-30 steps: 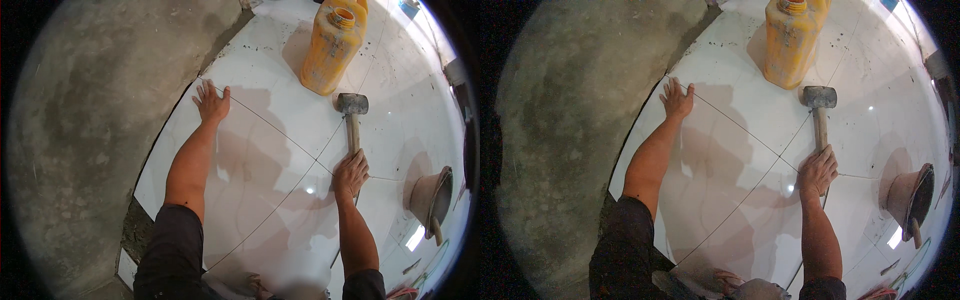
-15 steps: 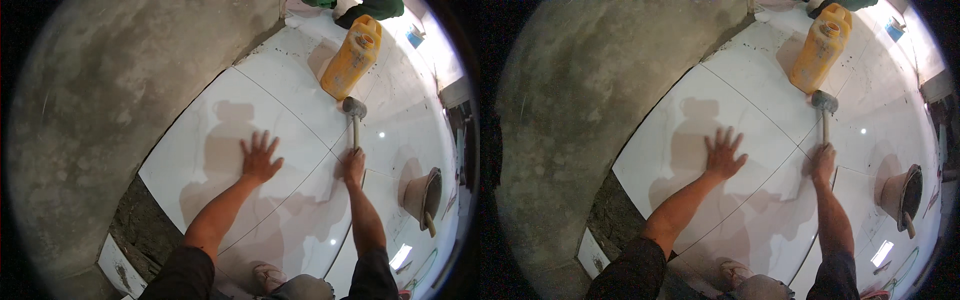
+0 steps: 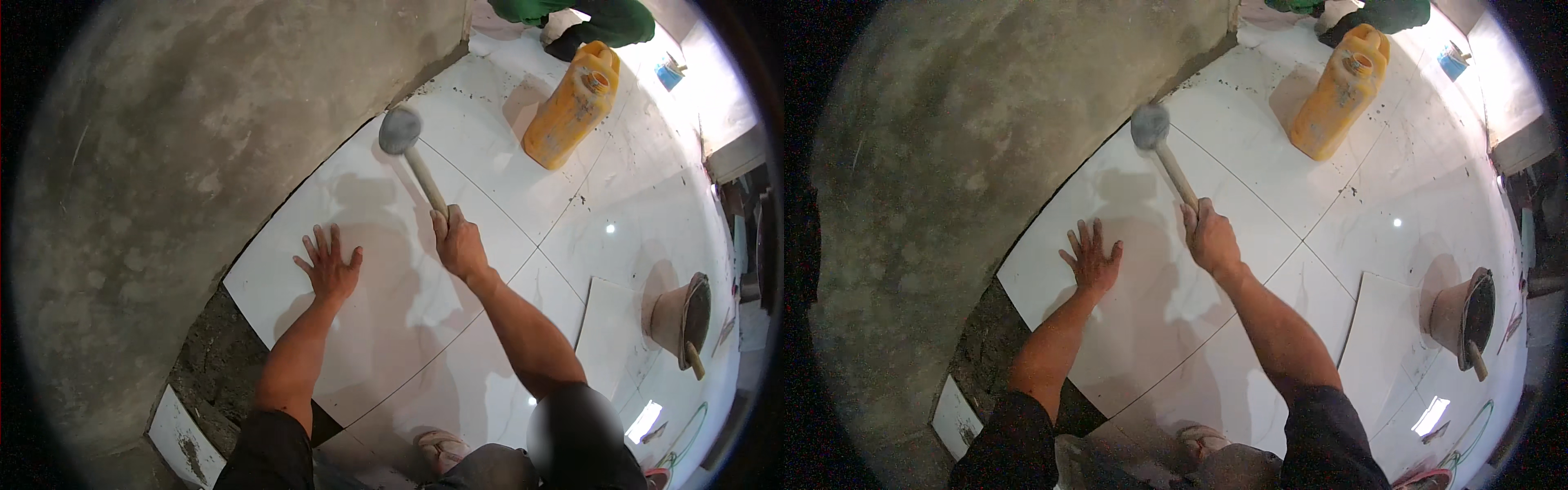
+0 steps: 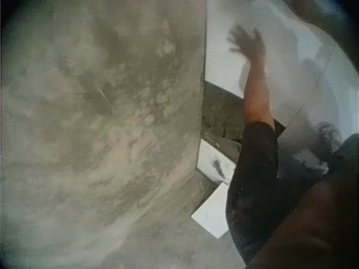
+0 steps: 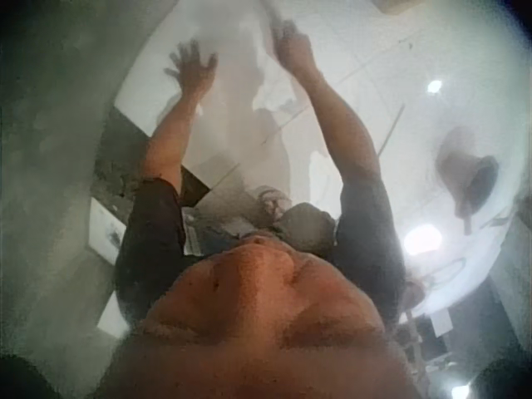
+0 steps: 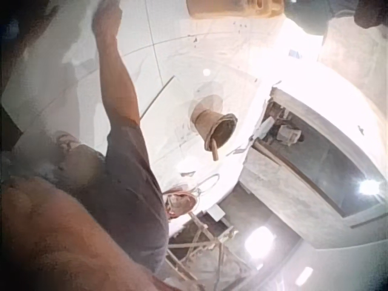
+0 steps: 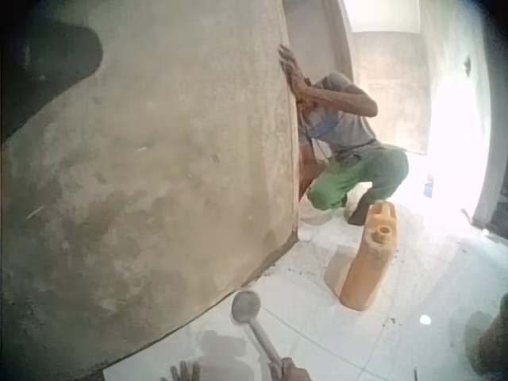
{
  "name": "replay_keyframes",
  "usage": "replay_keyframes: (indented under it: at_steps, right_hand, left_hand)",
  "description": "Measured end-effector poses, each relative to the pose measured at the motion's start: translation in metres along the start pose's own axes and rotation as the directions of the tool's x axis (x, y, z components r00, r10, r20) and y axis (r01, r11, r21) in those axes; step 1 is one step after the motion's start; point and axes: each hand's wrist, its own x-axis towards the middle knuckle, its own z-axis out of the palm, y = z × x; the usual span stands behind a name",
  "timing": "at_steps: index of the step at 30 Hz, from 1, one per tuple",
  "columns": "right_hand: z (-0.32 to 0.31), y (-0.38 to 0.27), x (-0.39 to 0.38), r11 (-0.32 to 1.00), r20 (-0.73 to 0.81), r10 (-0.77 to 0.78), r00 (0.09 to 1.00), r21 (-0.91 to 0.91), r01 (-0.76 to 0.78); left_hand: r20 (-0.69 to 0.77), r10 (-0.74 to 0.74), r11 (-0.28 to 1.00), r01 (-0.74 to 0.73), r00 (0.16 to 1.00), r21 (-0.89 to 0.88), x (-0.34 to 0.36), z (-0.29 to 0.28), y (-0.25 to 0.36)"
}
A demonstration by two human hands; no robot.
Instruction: The person installs floor tiles by placing large tiles onto a prepared substrate, pressing them into place, and using a rubber mallet to level them.
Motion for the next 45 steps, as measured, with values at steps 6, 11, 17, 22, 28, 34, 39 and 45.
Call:
replay_keyframes:
  at_steps: [6, 11, 17, 22, 28, 34, 39, 45]
  right_hand:
    - [0.009, 0.017, 0.026, 0.991, -0.016, 0.069, 0.998, -0.114, -0.07]
    - [0.009, -0.009, 0.025, 0.991, -0.19, 0.008, 0.982, 0.135, 0.018]
    - [0.011, -0.032, 0.039, 0.989, -0.185, -0.011, 0.983, 0.145, 0.038]
    - [0.019, -0.018, 0.042, 0.98, 0.025, -0.006, 1.0, -0.2, 0.011]
    - [0.027, 0.0, 0.031, 0.982, 0.096, 0.042, 0.995, -0.189, -0.023]
    - [0.029, -0.005, 0.008, 0.999, 0.05, 0.012, 0.999, -0.047, -0.01]
    - [0.01, -0.005, -0.026, 0.999, -0.008, 0.029, 1.0, 0.018, -0.029]
    - [-0.007, 0.006, -0.047, 0.995, 0.034, 0.096, 0.995, 0.039, -0.097]
  left_hand:
    - [-0.04, 0.073, 0.997, -0.071, 0.997, 0.039, 0.006, 0.008, 0.0]
    - [-0.083, 0.086, 0.996, -0.084, 0.993, 0.032, 0.002, 0.008, -0.006]
    - [-0.112, 0.096, 0.995, -0.092, 0.989, 0.042, 0.007, 0.012, -0.006]
    - [-0.133, 0.109, 0.994, -0.106, 0.985, 0.033, 0.007, 0.015, -0.011]
    - [-0.046, 0.086, 0.996, -0.088, 0.995, -0.023, 0.004, 0.001, 0.003]
    - [-0.076, 0.094, 0.995, -0.092, 0.993, 0.03, 0.005, 0.006, -0.002]
    - [-0.043, 0.069, 0.998, -0.068, 0.997, 0.005, 0.006, -0.001, 0.002]
    - [-0.067, 0.1, 0.994, -0.097, 0.993, 0.044, 0.003, 0.001, 0.003]
